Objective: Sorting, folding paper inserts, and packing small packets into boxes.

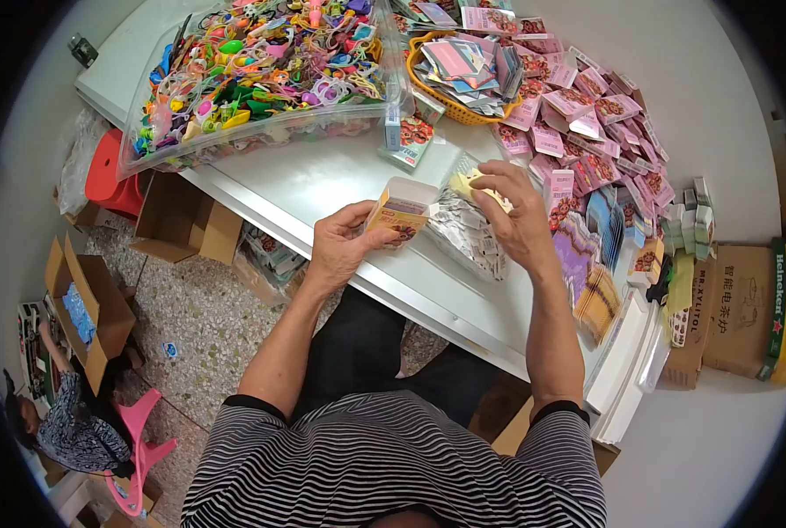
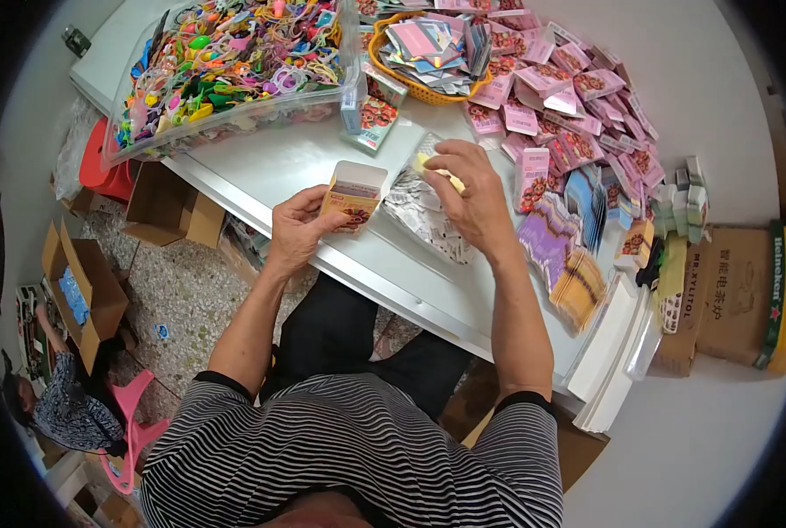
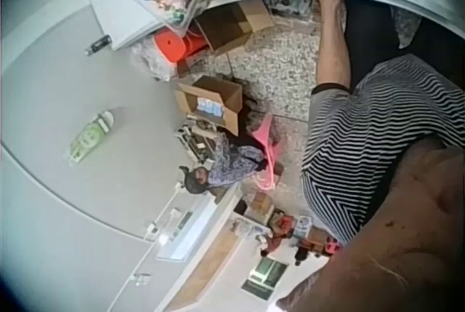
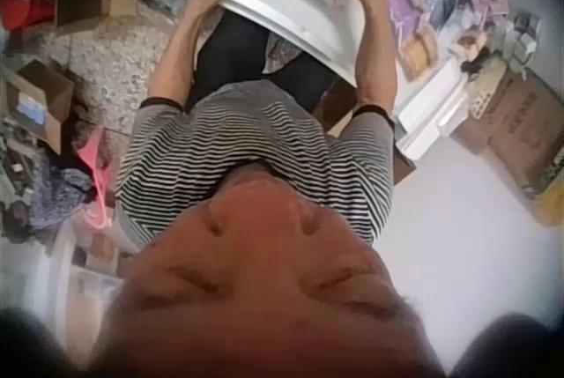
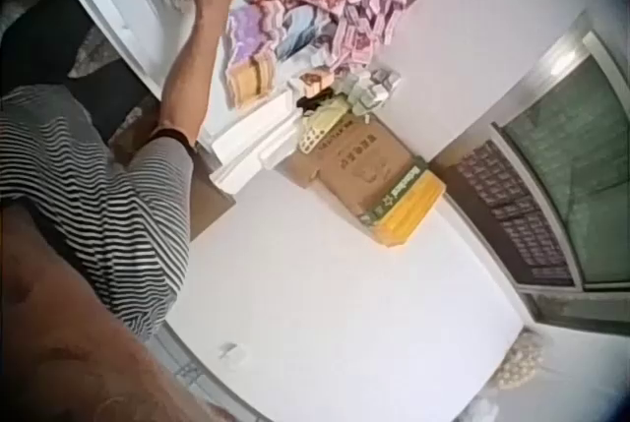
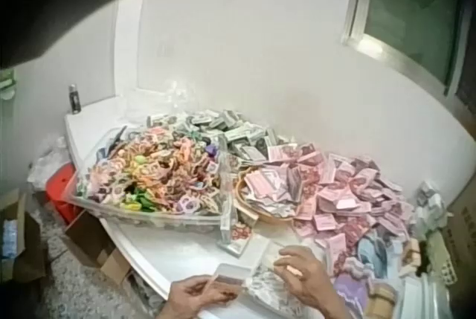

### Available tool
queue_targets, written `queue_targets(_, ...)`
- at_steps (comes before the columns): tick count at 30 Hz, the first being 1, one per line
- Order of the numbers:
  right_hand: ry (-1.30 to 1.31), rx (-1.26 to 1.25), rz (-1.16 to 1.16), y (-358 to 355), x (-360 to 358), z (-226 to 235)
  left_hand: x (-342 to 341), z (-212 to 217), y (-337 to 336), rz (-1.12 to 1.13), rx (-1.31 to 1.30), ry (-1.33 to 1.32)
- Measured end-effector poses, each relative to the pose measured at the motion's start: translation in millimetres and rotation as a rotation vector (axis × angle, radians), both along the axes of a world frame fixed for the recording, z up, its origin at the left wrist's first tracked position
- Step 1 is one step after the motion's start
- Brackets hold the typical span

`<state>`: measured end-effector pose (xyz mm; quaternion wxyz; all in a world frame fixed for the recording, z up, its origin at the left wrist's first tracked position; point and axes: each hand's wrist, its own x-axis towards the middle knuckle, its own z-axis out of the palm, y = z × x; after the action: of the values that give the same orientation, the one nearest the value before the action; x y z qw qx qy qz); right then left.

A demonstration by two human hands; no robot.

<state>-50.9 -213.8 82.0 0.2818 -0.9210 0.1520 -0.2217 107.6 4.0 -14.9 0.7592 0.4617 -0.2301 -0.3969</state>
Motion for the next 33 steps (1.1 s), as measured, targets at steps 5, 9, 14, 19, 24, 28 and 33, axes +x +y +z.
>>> queue_targets(5,0.126,-0.029,0.035,-10,-15,-7,0,2,0,0.0,0.005,0.006)
queue_targets(9,0.092,-0.113,0.09,-3,1,-11,1,0,-1,0.009,0.007,-0.006)
queue_targets(14,-0.174,-0.099,0.035,-3,59,8,0,2,0,-0.003,-0.007,-0.026)
queue_targets(19,-0.082,-0.257,0.087,-16,143,39,0,-2,1,-0.024,-0.049,0.041)
queue_targets(24,0.124,-0.733,0.106,-22,208,43,2,-6,2,-0.016,-0.037,-0.02)
queue_targets(28,0.444,-0.821,0.033,-21,239,27,3,-8,3,-0.025,-0.04,-0.013)
queue_targets(33,0.221,-0.538,0.122,-37,239,28,6,-4,4,-0.075,-0.029,0.014)
